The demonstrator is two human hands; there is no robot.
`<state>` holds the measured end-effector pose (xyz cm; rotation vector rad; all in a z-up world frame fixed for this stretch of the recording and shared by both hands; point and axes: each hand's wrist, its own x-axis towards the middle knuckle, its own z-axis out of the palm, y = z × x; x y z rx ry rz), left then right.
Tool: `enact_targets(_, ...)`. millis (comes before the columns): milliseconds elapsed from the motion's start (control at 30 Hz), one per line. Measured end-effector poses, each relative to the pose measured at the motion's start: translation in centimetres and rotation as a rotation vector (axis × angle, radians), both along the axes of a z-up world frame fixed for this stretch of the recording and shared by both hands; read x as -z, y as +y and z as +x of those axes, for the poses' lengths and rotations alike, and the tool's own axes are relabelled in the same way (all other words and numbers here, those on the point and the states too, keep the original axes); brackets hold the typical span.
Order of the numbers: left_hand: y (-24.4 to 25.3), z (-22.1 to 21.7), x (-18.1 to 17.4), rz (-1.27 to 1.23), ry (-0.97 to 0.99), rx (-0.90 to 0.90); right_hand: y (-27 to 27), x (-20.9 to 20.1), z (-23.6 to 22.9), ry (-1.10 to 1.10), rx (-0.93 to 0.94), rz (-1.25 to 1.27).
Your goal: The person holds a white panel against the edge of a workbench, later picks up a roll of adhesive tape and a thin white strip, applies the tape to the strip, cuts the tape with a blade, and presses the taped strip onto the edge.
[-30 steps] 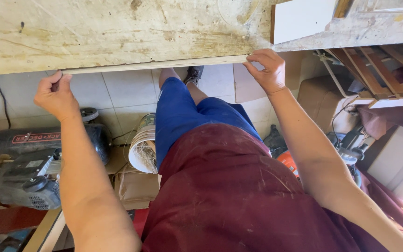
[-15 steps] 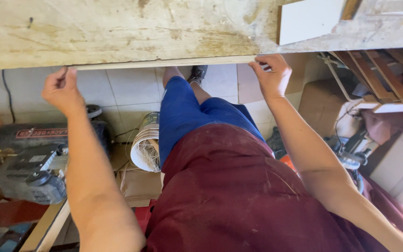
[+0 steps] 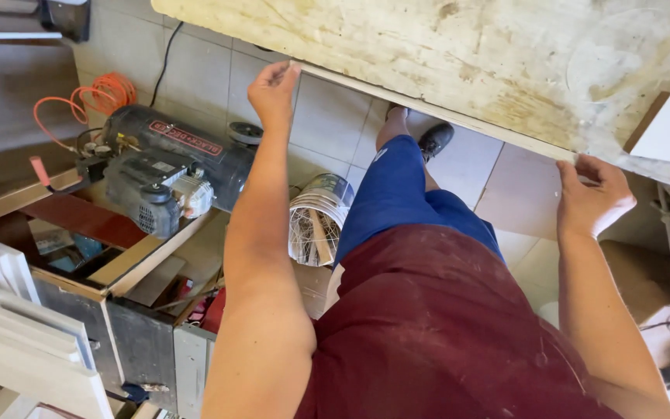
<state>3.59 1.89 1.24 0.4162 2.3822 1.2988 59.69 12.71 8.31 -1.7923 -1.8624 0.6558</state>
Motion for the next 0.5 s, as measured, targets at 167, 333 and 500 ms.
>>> enact_targets(167, 0.4, 0.9, -2.2, -0.002, -0.060, 0.002, -0.1, -0.2, 0.0, -0.041, -0.007, 0.005)
enact_targets(333, 0.2, 0.4, -0.1, 0.059, -0.031, 0.008, -0.2, -0.6, 0.1, -0.094, -0.085, 0.078)
enact_targets(500, -0.2, -0.3, 0.8, 0.062, 0.010, 0.049, -0.3, 0.7, 0.5, -0.135, -0.176, 0.208)
